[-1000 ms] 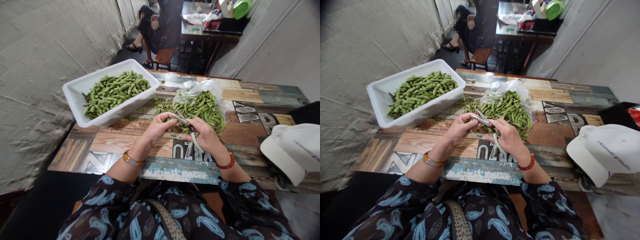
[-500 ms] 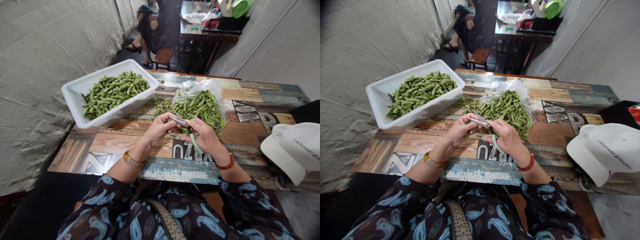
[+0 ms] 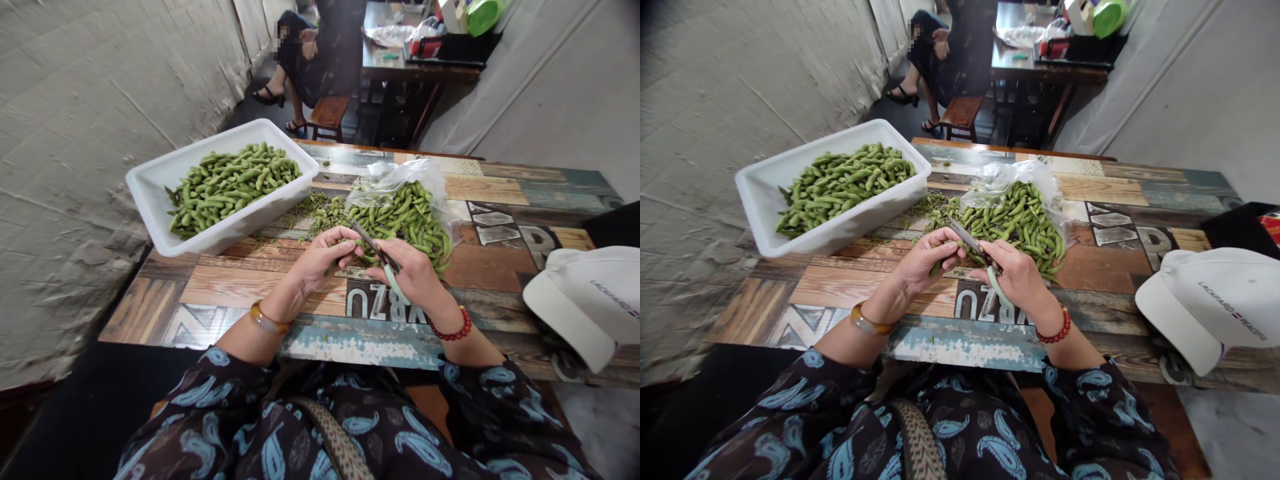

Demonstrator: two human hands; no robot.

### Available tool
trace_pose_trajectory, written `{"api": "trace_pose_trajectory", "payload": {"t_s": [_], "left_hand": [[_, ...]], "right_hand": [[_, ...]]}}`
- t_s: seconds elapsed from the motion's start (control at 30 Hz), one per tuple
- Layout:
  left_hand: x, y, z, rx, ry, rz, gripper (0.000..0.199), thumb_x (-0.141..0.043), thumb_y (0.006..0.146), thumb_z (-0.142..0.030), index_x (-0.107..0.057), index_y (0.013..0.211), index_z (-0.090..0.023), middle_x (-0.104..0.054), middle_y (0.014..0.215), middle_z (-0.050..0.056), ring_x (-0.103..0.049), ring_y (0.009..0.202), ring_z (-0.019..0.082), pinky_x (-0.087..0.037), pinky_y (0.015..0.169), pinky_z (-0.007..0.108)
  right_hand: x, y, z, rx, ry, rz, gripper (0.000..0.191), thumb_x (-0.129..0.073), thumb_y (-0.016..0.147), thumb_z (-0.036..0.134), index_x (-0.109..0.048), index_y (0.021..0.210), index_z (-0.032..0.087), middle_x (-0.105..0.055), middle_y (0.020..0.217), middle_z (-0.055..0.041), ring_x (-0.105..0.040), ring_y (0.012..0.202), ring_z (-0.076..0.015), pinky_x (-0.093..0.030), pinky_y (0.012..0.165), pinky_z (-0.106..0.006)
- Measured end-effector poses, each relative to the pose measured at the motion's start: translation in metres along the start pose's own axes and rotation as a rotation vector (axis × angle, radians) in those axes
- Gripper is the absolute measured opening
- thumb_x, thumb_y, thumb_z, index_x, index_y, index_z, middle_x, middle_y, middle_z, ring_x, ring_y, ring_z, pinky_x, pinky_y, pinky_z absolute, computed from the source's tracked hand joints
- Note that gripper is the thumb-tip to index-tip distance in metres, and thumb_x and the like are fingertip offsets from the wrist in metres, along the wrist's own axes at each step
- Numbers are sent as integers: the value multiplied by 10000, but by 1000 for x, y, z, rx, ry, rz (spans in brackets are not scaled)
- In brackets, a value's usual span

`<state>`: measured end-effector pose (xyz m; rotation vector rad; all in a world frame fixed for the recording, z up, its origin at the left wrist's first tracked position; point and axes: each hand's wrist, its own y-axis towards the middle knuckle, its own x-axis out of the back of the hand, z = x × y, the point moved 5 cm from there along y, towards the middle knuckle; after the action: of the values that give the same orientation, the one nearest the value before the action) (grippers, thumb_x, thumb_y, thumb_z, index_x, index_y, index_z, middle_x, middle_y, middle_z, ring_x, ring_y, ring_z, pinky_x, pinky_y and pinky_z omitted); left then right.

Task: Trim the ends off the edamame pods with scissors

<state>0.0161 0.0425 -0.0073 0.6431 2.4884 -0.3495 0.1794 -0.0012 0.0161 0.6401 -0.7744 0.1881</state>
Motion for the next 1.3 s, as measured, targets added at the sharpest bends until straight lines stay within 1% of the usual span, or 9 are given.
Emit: {"api": "trace_pose_trajectory", "payload": {"t_s": [0.17, 0.37, 0.6, 0.7, 0.83, 0.93, 1.07, 1.2, 1.3], "left_hand": [[0, 0, -3, 29, -39, -22, 299, -793, 732, -342, -605, 830, -132, -597, 708, -8, -429, 469, 28, -248, 397, 146], [2, 3, -2, 12, 130, -67, 360, -793, 734, -414, -548, 739, -151, -525, 659, -42, -360, 434, 21, -206, 390, 164], [-10, 13, 6, -288, 1012, 18, 75, -699, 809, -225, -732, 781, -163, -631, 767, 42, -574, 748, 150, -430, 704, 262], [-15, 13, 16, -290, 1333, 41, 69, -668, 813, -185, -737, 812, -184, -600, 806, 52, -550, 739, 166, -403, 679, 272], [-16, 11, 19, -260, 1483, 7, 87, -633, 810, -140, -704, 845, -176, -599, 874, 72, -552, 772, 185, -399, 680, 278], [-14, 12, 14, -275, 1396, 11, 55, -632, 798, -130, -672, 791, -168, -607, 828, 59, -558, 787, 185, -407, 708, 280], [-5, 9, -4, -280, 975, -46, 94, -664, 815, -245, -668, 781, -157, -636, 773, 28, -553, 736, 147, -407, 699, 263], [2, 1, -8, -90, 532, -100, 285, -747, 771, -406, -662, 859, -149, -586, 662, -18, -397, 508, 63, -283, 499, 216], [-1, -2, -6, -5, 323, -73, 347, -790, 733, -413, -621, 878, -146, -630, 723, -8, -324, 440, 20, -198, 433, 198]], "right_hand": [[15, 3, -9, -102, -43, -149, 460, -643, 904, 497, -634, 1241, 184, -696, 892, -82, -671, 836, -230, -573, 805, -379], [21, 3, -13, -152, -43, -179, 485, -651, 883, 536, -652, 1226, 194, -707, 887, -78, -674, 817, -236, -574, 798, -393], [19, 3, -12, -127, -35, -176, 482, -640, 896, 523, -642, 1236, 183, -712, 935, -90, -675, 864, -241, -560, 835, -390], [18, 3, -12, -106, -39, -179, 485, -625, 903, 528, -639, 1237, 176, -710, 943, -95, -675, 865, -239, -558, 840, -390], [16, 3, -11, -92, -41, -172, 486, -610, 913, 534, -634, 1240, 176, -705, 919, -87, -671, 861, -234, -560, 833, -389], [16, 3, -12, -103, -44, -169, 484, -619, 908, 530, -634, 1241, 179, -713, 940, -94, -677, 869, -239, -563, 836, -396], [16, 4, -11, -90, -42, -171, 478, -632, 904, 515, -635, 1241, 176, -714, 933, -98, -681, 873, -243, -567, 833, -396], [14, 3, -11, -80, -36, -141, 463, -651, 898, 491, -624, 1247, 188, -699, 934, -88, -670, 852, -234, -569, 815, -394], [12, 2, -11, -72, -28, -118, 483, -687, 869, 492, -615, 1249, 204, -686, 959, -84, -661, 849, -235, -573, 806, -400]]}}
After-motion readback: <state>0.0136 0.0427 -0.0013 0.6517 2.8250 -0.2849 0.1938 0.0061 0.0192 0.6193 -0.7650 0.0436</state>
